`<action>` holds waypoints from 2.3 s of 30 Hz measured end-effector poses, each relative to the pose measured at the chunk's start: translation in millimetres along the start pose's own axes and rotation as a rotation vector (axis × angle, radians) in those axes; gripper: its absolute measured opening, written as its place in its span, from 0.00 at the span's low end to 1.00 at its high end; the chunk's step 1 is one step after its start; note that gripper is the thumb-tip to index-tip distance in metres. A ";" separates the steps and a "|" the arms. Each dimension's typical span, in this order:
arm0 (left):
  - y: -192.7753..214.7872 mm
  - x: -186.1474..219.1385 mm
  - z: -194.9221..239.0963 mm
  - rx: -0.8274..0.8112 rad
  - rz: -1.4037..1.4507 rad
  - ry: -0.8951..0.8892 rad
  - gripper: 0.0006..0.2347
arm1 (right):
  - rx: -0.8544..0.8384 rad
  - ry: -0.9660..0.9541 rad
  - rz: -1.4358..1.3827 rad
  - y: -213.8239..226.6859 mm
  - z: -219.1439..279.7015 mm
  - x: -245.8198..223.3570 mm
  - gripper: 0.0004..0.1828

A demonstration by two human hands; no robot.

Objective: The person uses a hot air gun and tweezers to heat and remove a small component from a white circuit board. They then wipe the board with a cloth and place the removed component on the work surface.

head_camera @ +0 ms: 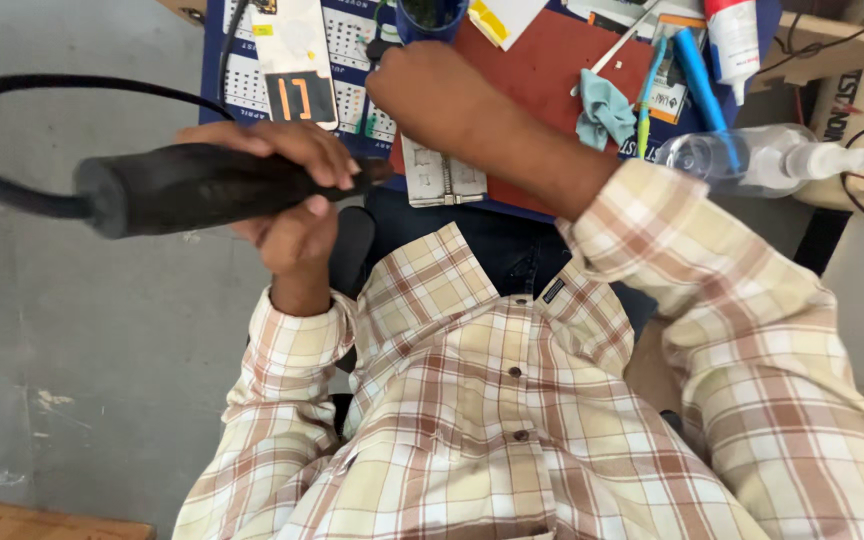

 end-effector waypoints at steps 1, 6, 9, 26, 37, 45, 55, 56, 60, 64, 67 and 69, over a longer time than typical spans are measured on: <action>3.8 4.0 -1.7 0.040 -0.019 -0.017 0.23 | -0.034 -0.059 0.028 -9.2 -6.0 -4.6 0.04; 13.5 13.8 -12.2 0.067 0.006 -0.101 0.24 | 0.234 -0.153 0.246 -29.0 -10.5 -24.8 0.04; 19.0 18.7 -11.4 0.103 -0.003 -0.116 0.24 | 0.231 -0.179 0.264 -34.5 -13.2 -32.5 0.07; 77.7 43.9 -48.7 0.086 0.108 -0.159 0.24 | 0.309 0.032 -0.172 47.9 59.5 -10.5 0.22; 206.9 78.8 -22.8 0.271 -0.717 0.130 0.21 | 0.287 0.350 0.565 84.8 42.2 -7.7 0.01; 213.0 80.7 -19.6 0.231 -0.851 0.140 0.21 | 0.167 0.497 0.829 53.8 -17.3 -19.5 0.06; 207.4 86.0 -22.3 0.110 -0.977 0.136 0.20 | 0.027 0.580 0.967 57.4 -29.5 -23.2 0.09; 206.6 86.6 -22.0 0.100 -0.988 0.137 0.20 | 0.002 0.596 0.982 57.4 -30.4 -25.4 0.09; 200.0 89.5 -23.2 0.119 -0.989 0.185 0.20 | -0.106 0.677 1.007 59.6 -32.6 -34.2 0.10; 193.0 92.9 -23.0 0.141 -0.973 0.196 0.21 | -0.217 0.780 1.092 65.6 -35.8 -38.8 0.09; 188.9 93.6 -23.7 0.156 -0.977 0.216 0.21 | -0.237 0.807 1.106 70.7 -37.4 -37.4 0.08; 188.6 92.2 -21.6 0.174 -0.943 0.224 0.21 | -0.199 0.763 1.059 72.6 -37.5 -37.0 0.06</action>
Point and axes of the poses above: each hand's wrist, its own z-axis away from the middle knuckle, its own y-axis out of the back of the hand, x = y × z, the point moved 2 cm from there along -z, towards the middle knuckle, and after that the axes turned 5 degrees about -y, right-handed, at the moved point
